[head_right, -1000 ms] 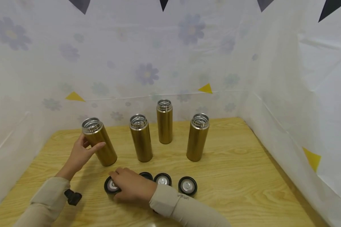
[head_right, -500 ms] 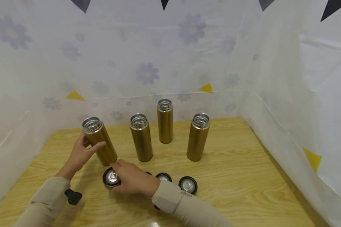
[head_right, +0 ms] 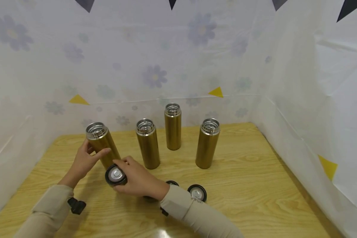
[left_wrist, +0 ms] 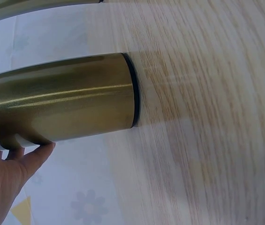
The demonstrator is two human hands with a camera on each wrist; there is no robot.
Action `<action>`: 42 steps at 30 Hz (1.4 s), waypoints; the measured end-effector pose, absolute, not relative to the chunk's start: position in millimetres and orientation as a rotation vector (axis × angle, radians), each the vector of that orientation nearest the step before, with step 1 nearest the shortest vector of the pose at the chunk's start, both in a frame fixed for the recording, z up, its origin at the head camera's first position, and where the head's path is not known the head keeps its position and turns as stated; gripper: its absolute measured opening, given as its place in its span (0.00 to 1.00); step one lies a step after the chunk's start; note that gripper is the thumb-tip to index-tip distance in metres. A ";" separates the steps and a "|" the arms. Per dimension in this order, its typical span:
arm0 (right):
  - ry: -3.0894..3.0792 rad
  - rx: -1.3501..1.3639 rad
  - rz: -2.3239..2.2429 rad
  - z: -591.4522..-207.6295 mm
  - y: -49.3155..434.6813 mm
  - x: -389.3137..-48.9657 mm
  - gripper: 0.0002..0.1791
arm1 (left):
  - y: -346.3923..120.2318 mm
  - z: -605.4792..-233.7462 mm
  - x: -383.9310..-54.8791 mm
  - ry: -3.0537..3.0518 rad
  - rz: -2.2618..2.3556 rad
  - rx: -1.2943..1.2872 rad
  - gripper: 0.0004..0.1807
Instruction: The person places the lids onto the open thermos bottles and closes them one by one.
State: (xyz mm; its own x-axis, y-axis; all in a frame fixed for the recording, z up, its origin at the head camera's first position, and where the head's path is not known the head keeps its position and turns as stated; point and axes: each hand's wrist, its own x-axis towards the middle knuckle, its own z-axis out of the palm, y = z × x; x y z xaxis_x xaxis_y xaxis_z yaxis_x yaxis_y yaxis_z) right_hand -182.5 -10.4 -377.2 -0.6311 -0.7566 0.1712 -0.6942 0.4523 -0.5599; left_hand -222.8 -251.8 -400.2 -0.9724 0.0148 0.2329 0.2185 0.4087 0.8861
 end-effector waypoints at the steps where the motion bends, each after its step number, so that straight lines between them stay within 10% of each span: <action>1: 2.579 -1.286 -0.949 -376.7 -10.2 -182.7 0.44 | -252.0 -400.3 -222.7 -2.474 -1.600 -0.209 0.45; 42: 2.227 -0.859 -1.909 -356.9 -9.2 -191.5 0.35 | -251.4 -400.9 -220.7 -2.479 -1.579 -0.212 0.44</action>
State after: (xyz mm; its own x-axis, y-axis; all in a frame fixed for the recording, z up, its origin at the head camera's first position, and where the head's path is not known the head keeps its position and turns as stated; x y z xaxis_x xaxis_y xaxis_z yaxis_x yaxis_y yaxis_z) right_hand -191.5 -9.2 -356.9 -0.8388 -0.4618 0.2885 -0.3556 0.0634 -0.9325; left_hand -220.7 -251.4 -400.9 -0.9709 0.0165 0.2388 0.2234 0.4208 0.8792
